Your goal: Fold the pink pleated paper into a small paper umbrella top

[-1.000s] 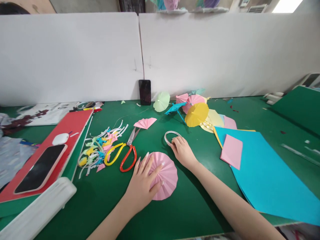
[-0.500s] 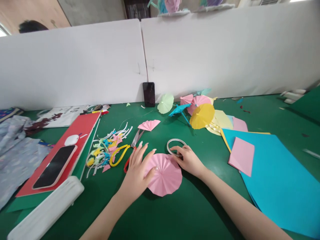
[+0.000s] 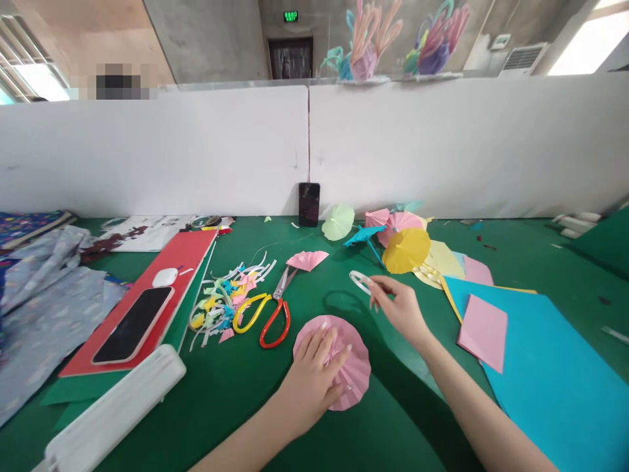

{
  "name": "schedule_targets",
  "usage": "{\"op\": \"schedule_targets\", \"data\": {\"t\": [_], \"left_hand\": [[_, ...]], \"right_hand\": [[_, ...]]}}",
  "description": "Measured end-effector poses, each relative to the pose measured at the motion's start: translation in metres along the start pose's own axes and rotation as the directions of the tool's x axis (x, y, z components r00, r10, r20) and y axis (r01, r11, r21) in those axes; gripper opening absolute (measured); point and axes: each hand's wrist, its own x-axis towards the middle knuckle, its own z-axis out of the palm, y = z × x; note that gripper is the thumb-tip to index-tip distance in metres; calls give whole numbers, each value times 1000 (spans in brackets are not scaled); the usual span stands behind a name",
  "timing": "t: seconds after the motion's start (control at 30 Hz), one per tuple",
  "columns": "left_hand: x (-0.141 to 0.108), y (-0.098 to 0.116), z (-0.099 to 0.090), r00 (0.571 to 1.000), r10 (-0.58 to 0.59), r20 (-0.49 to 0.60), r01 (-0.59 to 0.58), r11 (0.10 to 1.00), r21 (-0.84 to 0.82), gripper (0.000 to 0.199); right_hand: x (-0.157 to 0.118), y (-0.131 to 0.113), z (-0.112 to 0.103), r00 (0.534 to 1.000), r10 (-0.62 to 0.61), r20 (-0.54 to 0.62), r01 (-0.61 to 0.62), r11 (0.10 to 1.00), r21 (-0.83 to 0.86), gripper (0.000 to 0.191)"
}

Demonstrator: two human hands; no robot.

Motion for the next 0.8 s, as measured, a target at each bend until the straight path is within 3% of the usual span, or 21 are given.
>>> {"op": "schedule_targets", "data": {"t": [0.2,0.27,0.33,0.47,0.6,0.63,0.7,0.8], "left_hand": [[3,1,32,995,-4,-96,13,996,90,53],[6,3,43,994,-15,-109,25,996,87,52],[10,4,55,992,-40,-116,51,995,91,52],[12,0,62,989,-104,-105,112,991,67,60],[11,-1,28,996,-83,-15,83,996,-9,78],[12,-1,14,993,-96,65,101,992,-78,78],[17,-2,-16,986,-107,131,130,973,-188,65],[27,-12,-59,981,-179,75,192,946,-260,43]], "right_hand": [[53,-100,4,991,-72,-111,101,954,282,28],[59,-128,15,981,-106,-165,174,856,487,21],[60,-145,29,976,-135,-172,216,716,663,15],[62,-142,51,994,-106,-20,86,673,734,15],[72,-127,54,998,-62,-1,44,690,722,18],[74,-124,53,999,-55,0,38,693,720,18],[76,-123,52,999,-46,10,25,698,716,19],[77,-123,53,998,-47,39,6,703,711,20]]}}
